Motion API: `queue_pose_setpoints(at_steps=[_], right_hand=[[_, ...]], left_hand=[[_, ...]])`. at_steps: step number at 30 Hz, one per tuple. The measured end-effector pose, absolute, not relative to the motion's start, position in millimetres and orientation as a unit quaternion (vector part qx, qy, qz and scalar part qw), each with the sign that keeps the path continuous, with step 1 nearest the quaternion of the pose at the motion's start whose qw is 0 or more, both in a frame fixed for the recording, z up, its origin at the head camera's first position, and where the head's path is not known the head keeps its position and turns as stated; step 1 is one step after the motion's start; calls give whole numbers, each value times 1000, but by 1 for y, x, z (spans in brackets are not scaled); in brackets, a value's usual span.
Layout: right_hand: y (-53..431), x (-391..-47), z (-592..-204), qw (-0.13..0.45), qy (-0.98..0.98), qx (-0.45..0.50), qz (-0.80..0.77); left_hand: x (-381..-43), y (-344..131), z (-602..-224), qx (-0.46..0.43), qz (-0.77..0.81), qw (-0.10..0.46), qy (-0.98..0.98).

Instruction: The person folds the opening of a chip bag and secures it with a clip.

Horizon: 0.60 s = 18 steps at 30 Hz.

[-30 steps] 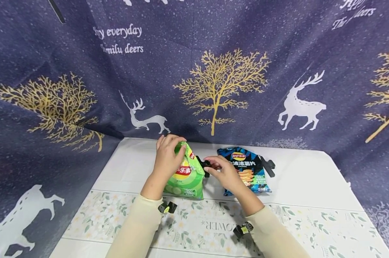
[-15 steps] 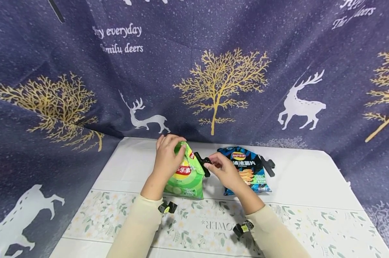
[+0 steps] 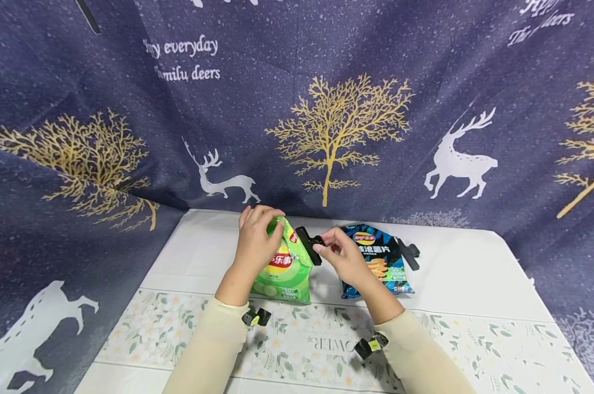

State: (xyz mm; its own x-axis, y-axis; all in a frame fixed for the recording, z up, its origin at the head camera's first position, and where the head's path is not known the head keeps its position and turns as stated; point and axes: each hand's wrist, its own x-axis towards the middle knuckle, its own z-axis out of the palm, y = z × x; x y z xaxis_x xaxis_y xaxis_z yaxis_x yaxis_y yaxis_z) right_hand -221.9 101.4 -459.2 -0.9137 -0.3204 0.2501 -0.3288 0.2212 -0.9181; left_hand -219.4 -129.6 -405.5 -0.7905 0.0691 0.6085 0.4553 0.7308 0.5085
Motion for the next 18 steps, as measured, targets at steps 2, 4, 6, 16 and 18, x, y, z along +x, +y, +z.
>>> queue_pose_setpoints(at_steps=[2, 4, 6, 16, 18], right_hand=[[101, -223, -457, 1, -785, 207, 583], [101, -223, -455, 1, -790, 207, 577], [100, -224, -453, 2, -795, 206, 570], [98, -225, -447, 12, -796, 214, 566], [98, -225, -445, 18, -797, 219, 563]], left_hand=[[-220, -130, -406, -148, -335, 288, -885], [-220, -130, -406, -149, -335, 288, -885], [-220, -130, -406, -150, -336, 289, -884], [-220, -130, -405, -152, -334, 288, -885], [-219, -129, -405, -151, -331, 287, -886]])
